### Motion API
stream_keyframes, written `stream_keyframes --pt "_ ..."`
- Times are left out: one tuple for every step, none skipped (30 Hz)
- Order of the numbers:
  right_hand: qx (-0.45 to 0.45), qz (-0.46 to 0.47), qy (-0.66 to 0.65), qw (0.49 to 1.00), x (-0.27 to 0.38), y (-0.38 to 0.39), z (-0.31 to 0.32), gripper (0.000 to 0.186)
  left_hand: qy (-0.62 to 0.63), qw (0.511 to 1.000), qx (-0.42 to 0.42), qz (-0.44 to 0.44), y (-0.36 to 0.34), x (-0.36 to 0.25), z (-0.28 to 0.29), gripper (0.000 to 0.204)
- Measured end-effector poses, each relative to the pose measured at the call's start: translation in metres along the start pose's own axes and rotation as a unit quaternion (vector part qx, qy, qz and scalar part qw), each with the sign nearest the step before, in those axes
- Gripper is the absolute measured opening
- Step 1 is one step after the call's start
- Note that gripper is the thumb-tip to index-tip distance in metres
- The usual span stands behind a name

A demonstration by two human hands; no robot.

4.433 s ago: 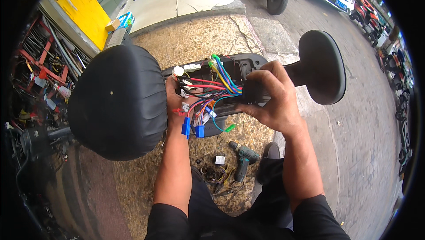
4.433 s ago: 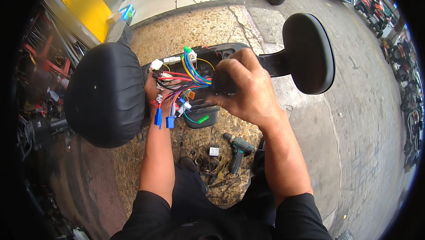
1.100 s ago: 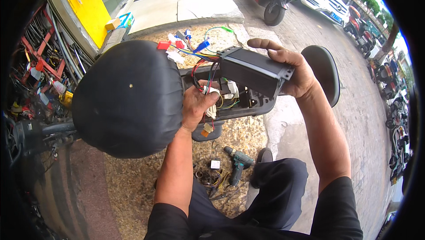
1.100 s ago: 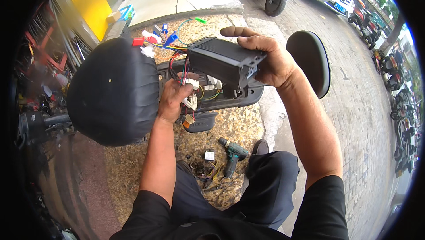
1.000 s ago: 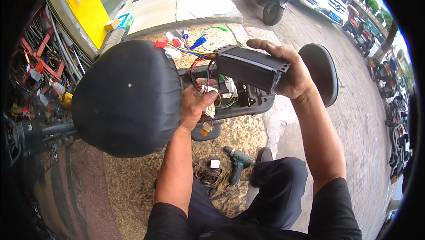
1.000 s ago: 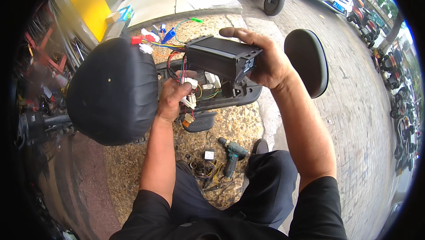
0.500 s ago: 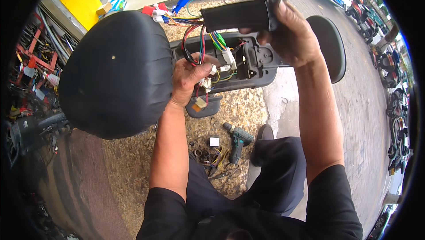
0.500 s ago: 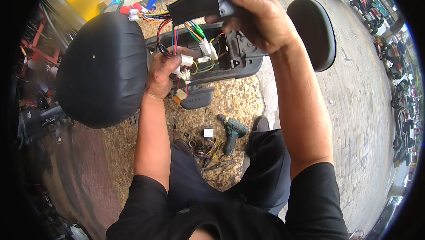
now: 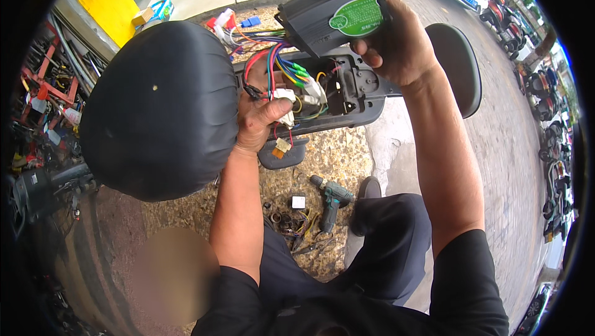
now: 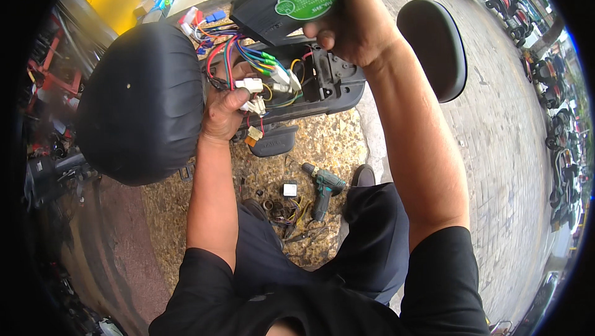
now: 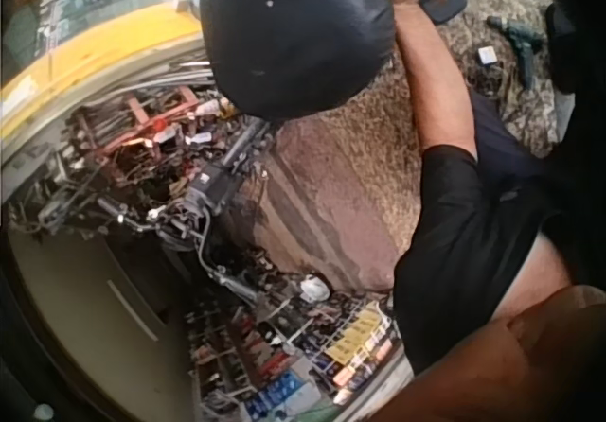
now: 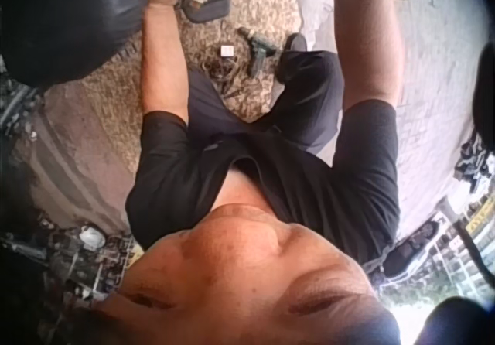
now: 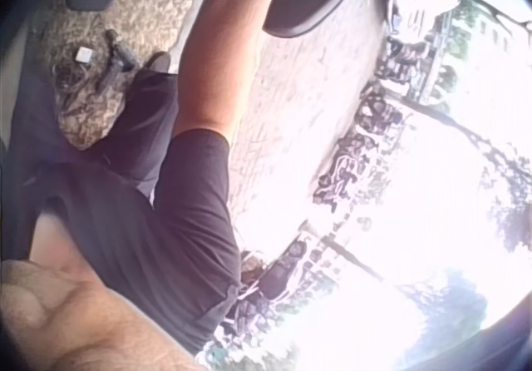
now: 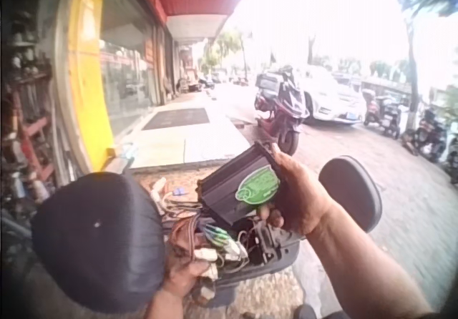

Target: The person kneels beside a scooter with the seat compartment open and works on the internal wiring. They connect and disconnect wire connectors, wrap connections with electrical tape, and organize the wires within the compartment.

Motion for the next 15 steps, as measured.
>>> stream_keyframes --pt "0.004 0.006 0.001 1.000 0.000 0.000 0.001 0.039 -0.009 1.000 0.016 0.017 0.001 0.001 -0.001 0.090" --pt "-0.018 -0.016 0.027 0.999 -0.002 -0.001 0.006 0.036 -0.044 0.997 0.006 0.058 0.000 0.006 0.002 0.086" --pt "-0.050 -0.027 0.028 0.998 -0.003 -0.002 0.012 0.039 -0.064 0.995 0.006 0.083 0.003 0.009 0.003 0.083" --pt "-0.073 -0.036 0.033 0.996 -0.003 -0.001 0.017 0.043 -0.050 0.996 0.018 0.072 0.003 0.009 0.000 0.083" --pt "-0.104 -0.041 0.044 0.993 -0.004 -0.001 0.023 0.048 -0.047 0.996 0.025 0.070 0.003 0.010 -0.003 0.083" --pt "-0.138 -0.053 0.050 0.988 -0.006 0.000 0.029 0.049 -0.026 0.996 0.034 0.078 0.004 0.011 -0.005 0.082" --pt "-0.115 -0.050 0.038 0.991 -0.007 -0.001 0.027 0.050 -0.025 0.995 0.042 0.087 0.004 0.013 -0.007 0.077" --pt "-0.123 -0.045 0.038 0.991 -0.009 0.002 0.030 0.051 -0.031 0.994 0.040 0.094 0.004 0.015 -0.008 0.074" --pt "-0.131 -0.041 0.038 0.990 -0.011 0.003 0.032 0.052 -0.038 0.994 0.037 0.101 0.003 0.017 -0.009 0.071" --pt "-0.124 -0.046 0.049 0.990 -0.011 0.004 0.032 0.056 -0.054 0.993 0.039 0.093 0.004 0.015 -0.009 0.059" --pt "-0.100 -0.031 0.052 0.993 -0.008 0.004 0.030 0.056 -0.059 0.994 0.031 0.088 0.003 0.015 -0.009 0.055" --pt "-0.095 -0.026 0.057 0.993 -0.007 0.005 0.031 0.057 -0.063 0.994 0.024 0.084 0.003 0.015 -0.009 0.051" --pt "-0.104 -0.022 0.065 0.992 -0.006 0.007 0.033 0.057 -0.065 0.994 0.021 0.079 0.003 0.016 -0.009 0.046" --pt "-0.096 -0.007 0.055 0.994 -0.004 0.008 0.031 0.057 -0.086 0.992 0.010 0.088 0.003 0.018 -0.007 0.031" --pt "-0.074 0.008 0.068 0.995 -0.002 0.008 0.028 0.058 -0.084 0.993 -0.008 0.088 0.002 0.020 -0.004 0.030"
Point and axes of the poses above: each hand's wrist, its own y-axis away from the middle knuckle, its own z-axis out of the back of the hand, x = y × z, the point moved 7 cm from there along -y, towards the middle knuckle, and after that the axes turned 6 degrees about -z, right-handed, at the moved point
